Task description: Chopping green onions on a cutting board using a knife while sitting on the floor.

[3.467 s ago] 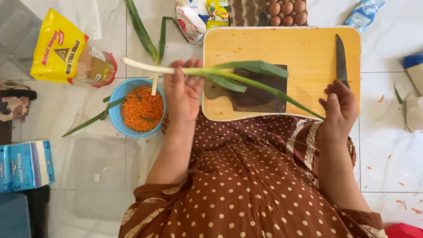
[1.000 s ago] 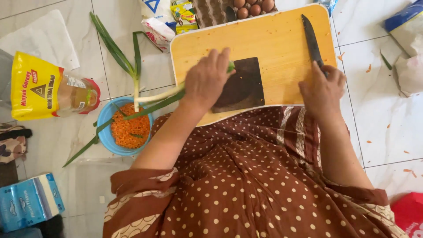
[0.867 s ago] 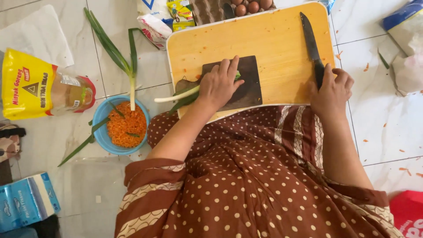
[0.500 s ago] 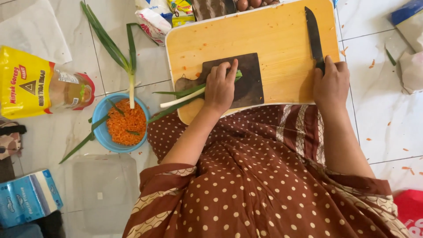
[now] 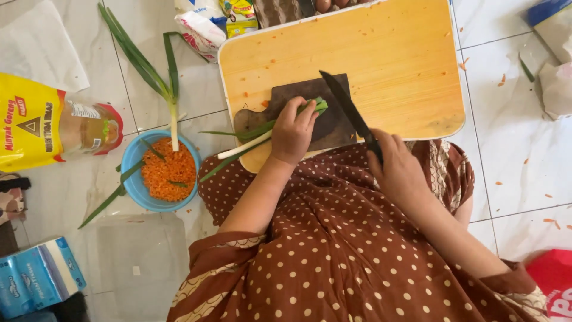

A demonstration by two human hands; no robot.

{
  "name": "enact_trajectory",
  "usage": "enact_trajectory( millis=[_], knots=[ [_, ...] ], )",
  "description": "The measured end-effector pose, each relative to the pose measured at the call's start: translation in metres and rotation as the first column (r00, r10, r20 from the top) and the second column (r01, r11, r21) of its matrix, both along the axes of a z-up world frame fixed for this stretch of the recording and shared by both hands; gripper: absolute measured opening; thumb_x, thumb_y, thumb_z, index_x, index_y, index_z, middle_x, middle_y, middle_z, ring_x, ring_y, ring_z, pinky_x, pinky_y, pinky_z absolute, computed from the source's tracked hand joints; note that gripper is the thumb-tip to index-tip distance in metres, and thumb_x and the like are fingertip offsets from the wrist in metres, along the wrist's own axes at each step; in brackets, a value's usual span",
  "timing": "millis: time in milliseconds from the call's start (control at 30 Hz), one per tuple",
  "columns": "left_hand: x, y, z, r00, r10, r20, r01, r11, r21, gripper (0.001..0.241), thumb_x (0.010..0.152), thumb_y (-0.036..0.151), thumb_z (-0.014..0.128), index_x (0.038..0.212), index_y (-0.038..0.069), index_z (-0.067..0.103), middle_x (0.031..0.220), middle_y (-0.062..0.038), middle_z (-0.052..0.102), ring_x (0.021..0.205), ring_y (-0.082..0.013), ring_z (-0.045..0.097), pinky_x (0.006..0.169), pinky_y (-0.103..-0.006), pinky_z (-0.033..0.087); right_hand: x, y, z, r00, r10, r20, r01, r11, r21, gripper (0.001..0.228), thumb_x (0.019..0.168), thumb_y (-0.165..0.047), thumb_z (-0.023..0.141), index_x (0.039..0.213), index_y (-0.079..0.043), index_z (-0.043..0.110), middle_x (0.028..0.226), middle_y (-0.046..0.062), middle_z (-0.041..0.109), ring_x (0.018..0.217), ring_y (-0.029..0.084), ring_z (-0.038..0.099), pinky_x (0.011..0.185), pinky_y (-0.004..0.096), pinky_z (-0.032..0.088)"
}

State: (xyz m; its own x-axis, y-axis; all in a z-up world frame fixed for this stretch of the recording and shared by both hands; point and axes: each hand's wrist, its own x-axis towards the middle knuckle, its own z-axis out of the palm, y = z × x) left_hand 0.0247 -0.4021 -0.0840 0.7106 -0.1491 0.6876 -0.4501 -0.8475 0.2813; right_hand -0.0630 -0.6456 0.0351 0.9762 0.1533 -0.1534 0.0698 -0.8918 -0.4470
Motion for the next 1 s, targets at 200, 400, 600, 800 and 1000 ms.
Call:
enact_trajectory(
  millis=[200, 400, 600, 800, 1000],
  knots=[
    [-0.004, 0.000, 0.039, 1.000, -0.004, -0.001, 0.004, 1.000, 0.025, 0.015, 0.094, 0.017, 0.077, 0.106, 0.007, 0.075, 0.099, -0.006, 0.063, 0.091, -0.0243, 0.068, 0.084, -0.0353, 0.059, -0.027, 0.017, -0.001, 0.975, 0.187, 0.121, -0.180, 0.982, -0.063, 0.071, 0.092, -0.014, 0.051, 0.161, -0.014, 0.034, 0.101, 0.017, 0.055, 0.076, 0.045, 0.067, 0.060, 0.048, 0.060],
    [-0.003, 0.000, 0.043, 1.000, 0.006, -0.026, -0.006, 1.000, 0.018, 0.019, 0.086, 0.011, 0.082, 0.104, 0.009, 0.075, 0.095, -0.004, 0.061, 0.087, -0.0239, 0.065, 0.077, -0.0358, 0.056, -0.042, 0.031, 0.016, 0.992, 0.109, 0.062, -0.102, 0.989, -0.105, 0.065, 0.097, -0.023, 0.049, 0.160, -0.028, 0.036, 0.110, 0.013, 0.053, 0.057, 0.051, 0.064, 0.050, 0.058, 0.058],
    [0.000, -0.002, 0.042, 0.999, 0.030, -0.044, -0.030, 0.999, 0.016, 0.021, 0.083, 0.009, 0.084, 0.101, 0.010, 0.074, 0.094, -0.004, 0.061, 0.086, -0.0250, 0.065, 0.074, -0.0356, 0.057, -0.049, 0.029, -0.012, 0.984, 0.094, 0.148, -0.073, 0.987, -0.143, 0.067, 0.094, -0.024, 0.051, 0.160, -0.031, 0.038, 0.108, 0.010, 0.054, 0.054, 0.047, 0.065, 0.047, 0.056, 0.058],
    [0.003, -0.005, 0.044, 0.995, 0.074, -0.061, -0.073, 0.997, 0.021, 0.024, 0.080, 0.009, 0.086, 0.100, 0.011, 0.074, 0.095, -0.004, 0.061, 0.088, -0.0244, 0.065, 0.072, -0.0350, 0.057, -0.044, 0.032, -0.023, 0.983, 0.083, 0.162, -0.072, 0.994, -0.076, 0.070, 0.093, -0.022, 0.053, 0.161, -0.030, 0.036, 0.101, 0.011, 0.055, 0.055, 0.049, 0.064, 0.047, 0.058, 0.058],
    [0.004, -0.005, 0.041, 0.997, 0.053, -0.054, -0.054, 0.998, -0.016, 0.021, 0.081, 0.007, 0.084, 0.099, 0.010, 0.073, 0.093, -0.004, 0.061, 0.085, -0.0260, 0.065, 0.073, -0.0361, 0.057, -0.042, 0.034, -0.025, 0.941, 0.178, 0.287, -0.117, 0.970, -0.215, 0.069, 0.092, -0.022, 0.052, 0.160, -0.026, 0.040, 0.092, 0.007, 0.051, 0.049, 0.038, 0.063, 0.041, 0.046, 0.055]
  ],
)
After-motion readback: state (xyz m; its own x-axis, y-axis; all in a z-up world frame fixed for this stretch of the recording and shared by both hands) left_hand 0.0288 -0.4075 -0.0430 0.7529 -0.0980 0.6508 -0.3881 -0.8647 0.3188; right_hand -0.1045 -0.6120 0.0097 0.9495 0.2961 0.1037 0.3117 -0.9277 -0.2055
